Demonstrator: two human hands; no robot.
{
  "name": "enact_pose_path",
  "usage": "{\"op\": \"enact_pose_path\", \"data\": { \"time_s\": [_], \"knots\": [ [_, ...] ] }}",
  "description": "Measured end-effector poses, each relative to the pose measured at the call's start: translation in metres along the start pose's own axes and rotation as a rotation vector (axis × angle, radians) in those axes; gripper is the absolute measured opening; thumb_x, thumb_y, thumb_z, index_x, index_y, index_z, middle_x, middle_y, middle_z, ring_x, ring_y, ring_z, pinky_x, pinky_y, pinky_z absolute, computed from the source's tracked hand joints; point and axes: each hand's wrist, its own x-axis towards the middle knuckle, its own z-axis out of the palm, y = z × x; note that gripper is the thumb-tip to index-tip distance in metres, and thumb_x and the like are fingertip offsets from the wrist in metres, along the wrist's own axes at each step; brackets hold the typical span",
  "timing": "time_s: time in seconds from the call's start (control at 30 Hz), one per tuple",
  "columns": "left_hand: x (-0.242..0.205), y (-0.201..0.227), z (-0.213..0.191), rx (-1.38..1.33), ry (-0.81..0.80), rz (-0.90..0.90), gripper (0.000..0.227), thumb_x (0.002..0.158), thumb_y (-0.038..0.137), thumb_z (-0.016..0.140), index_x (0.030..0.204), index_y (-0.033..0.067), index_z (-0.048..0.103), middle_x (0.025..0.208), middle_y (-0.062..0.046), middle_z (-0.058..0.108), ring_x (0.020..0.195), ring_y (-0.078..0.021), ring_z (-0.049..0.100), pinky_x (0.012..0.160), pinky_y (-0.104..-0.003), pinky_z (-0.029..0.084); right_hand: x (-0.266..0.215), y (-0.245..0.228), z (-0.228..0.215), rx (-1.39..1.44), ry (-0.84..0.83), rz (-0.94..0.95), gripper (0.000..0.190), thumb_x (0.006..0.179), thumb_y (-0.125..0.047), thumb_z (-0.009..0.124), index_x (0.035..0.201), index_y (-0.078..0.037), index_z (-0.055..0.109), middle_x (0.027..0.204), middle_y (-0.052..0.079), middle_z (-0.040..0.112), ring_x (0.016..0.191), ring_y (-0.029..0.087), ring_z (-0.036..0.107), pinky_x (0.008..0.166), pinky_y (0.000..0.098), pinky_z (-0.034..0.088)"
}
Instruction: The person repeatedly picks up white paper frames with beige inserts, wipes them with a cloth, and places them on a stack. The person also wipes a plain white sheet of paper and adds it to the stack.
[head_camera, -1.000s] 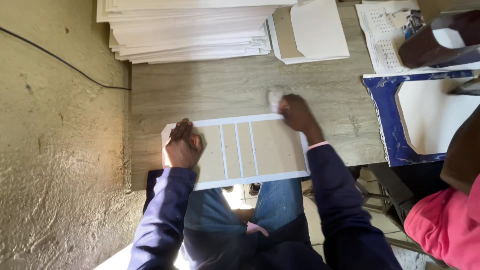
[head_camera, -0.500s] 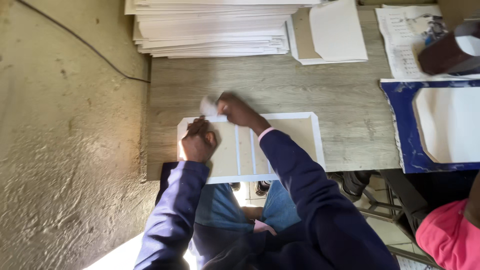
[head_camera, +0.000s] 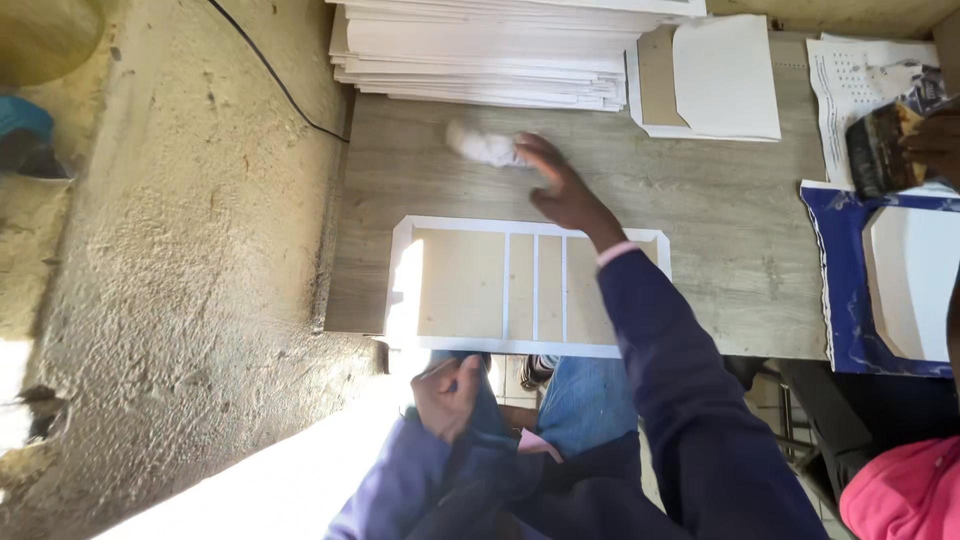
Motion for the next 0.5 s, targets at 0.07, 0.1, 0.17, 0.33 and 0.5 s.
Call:
{"op": "enact_pose_path", "data": {
  "time_s": [0.07,0.1,0.17,0.33,0.5],
  "knots": [
    [-0.019,0.025,-0.009,-0.451,0.081,-0.994,0.062,0.106,0.054,0.051,0.072,0.0103,0.078,0.072,-0.002,0.077,0.072,-0.0140,0.069,0.076,-0.031,0.051,-0.037,-0.030,-0.014,-0.078,0.198,0.233,0.057,0.105,-0.014,0.063,0.160,-0.015,0.049,0.168,0.013,0.042,0.159,0.030,0.035,0.131,0.0477,0.030],
    [-0.021,0.008,-0.003,-0.451,0.092,-0.993,0.062,0.106,0.054,0.051,0.072,0.0103,0.078,0.072,-0.002,0.077,0.072,-0.0140,0.069,0.076,-0.031,0.051,-0.056,-0.017,-0.020,-0.078,0.193,0.225,0.057,0.105,-0.014,0.063,0.160,-0.015,0.049,0.168,0.013,0.042,0.159,0.030,0.035,0.131,0.0477,0.030],
    [-0.038,-0.021,0.002,-0.884,0.453,-1.177,0.028,0.109,0.034,0.073,0.113,0.0149,0.052,0.097,-0.001,0.073,0.092,-0.0176,0.077,0.090,-0.028,0.059,-0.095,0.006,-0.018,-0.348,-0.069,0.423,0.040,0.097,-0.043,0.077,0.130,-0.022,0.071,0.115,0.004,0.072,0.112,0.028,0.071,0.100,0.0429,0.059],
    [0.071,-0.006,-0.046,-0.222,0.124,-0.648,0.034,0.113,0.039,0.061,0.133,0.0142,0.072,0.105,-0.025,0.077,0.107,-0.0463,0.073,0.090,-0.057,0.057,-0.114,-0.088,-0.041,0.067,-0.238,0.832,0.046,0.097,-0.037,0.075,0.137,-0.013,0.069,0.122,0.015,0.079,0.100,0.031,0.079,0.084,0.0471,0.066],
    [0.138,-0.033,-0.006,-0.236,0.088,-0.576,0.030,0.112,0.044,0.060,0.125,0.0265,0.081,0.091,-0.015,0.081,0.102,-0.0353,0.078,0.083,-0.050,0.061,-0.109,-0.018,-0.027,0.339,0.077,0.578,0.041,0.108,-0.022,0.067,0.143,0.000,0.065,0.122,0.018,0.074,0.105,0.027,0.071,0.086,0.0496,0.063]
  ]
}}
